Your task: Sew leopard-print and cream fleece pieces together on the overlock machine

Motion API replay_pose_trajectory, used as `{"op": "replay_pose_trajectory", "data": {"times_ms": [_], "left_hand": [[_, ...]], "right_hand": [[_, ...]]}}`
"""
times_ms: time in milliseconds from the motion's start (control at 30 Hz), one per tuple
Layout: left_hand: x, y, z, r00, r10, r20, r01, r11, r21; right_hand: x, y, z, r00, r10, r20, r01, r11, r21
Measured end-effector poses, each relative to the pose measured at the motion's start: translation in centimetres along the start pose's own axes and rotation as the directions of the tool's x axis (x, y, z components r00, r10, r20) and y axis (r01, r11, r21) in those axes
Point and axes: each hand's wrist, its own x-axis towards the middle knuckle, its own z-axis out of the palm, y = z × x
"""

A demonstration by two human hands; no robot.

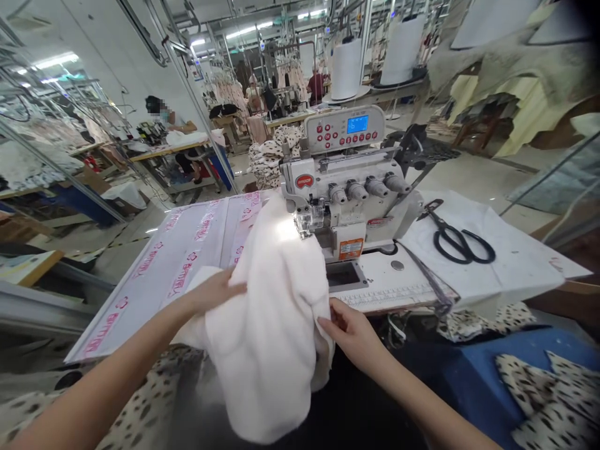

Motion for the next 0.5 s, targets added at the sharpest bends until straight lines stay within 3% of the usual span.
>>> {"op": "replay_pose_trajectory", "data": {"times_ms": [33,100,167,233,333,400,433,500], "left_hand": [[-1.7,-0.7,0.0,0.994,-0.046,0.095,0.049,0.998,-0.032],[-3.4,-1.3,-1.2,0.989,-0.078,0.126,0.081,0.996,-0.024],[-3.0,-1.0,-3.9,0.999,-0.03,-0.012,0.031,0.995,0.094],[-1.1,-0.3,-7.3,0.98,0.04,-0.196,0.017,0.96,0.28],[1.5,1.0,-10.8,0.864,0.162,-0.477,0.072,0.897,0.436],[1.2,2.3,-10.7,0.793,0.223,-0.567,0.064,0.895,0.441],[0.2,3.1,-9.7,0.763,0.255,-0.594,0.03,0.904,0.427],[-3.3,4.5,-6.2,0.72,0.332,-0.609,-0.153,0.932,0.327]], "right_hand": [[-0.2,-0.1,0.0,1.0,-0.017,-0.018,0.015,0.996,-0.087],[-0.2,-0.6,0.4,0.994,-0.055,-0.092,0.035,0.979,-0.201],[0.0,-1.4,1.1,0.995,-0.045,-0.094,0.032,0.99,-0.136],[-0.2,-2.4,2.2,0.997,0.024,0.067,-0.035,0.987,0.159],[-1.5,-3.2,3.7,0.944,0.036,0.329,-0.214,0.825,0.524],[-2.7,-3.0,4.3,0.936,0.052,0.347,-0.256,0.775,0.577],[-3.3,-2.5,4.5,0.938,0.068,0.341,-0.265,0.774,0.575],[-4.3,-1.4,4.9,0.936,0.102,0.338,-0.283,0.788,0.546]]}}
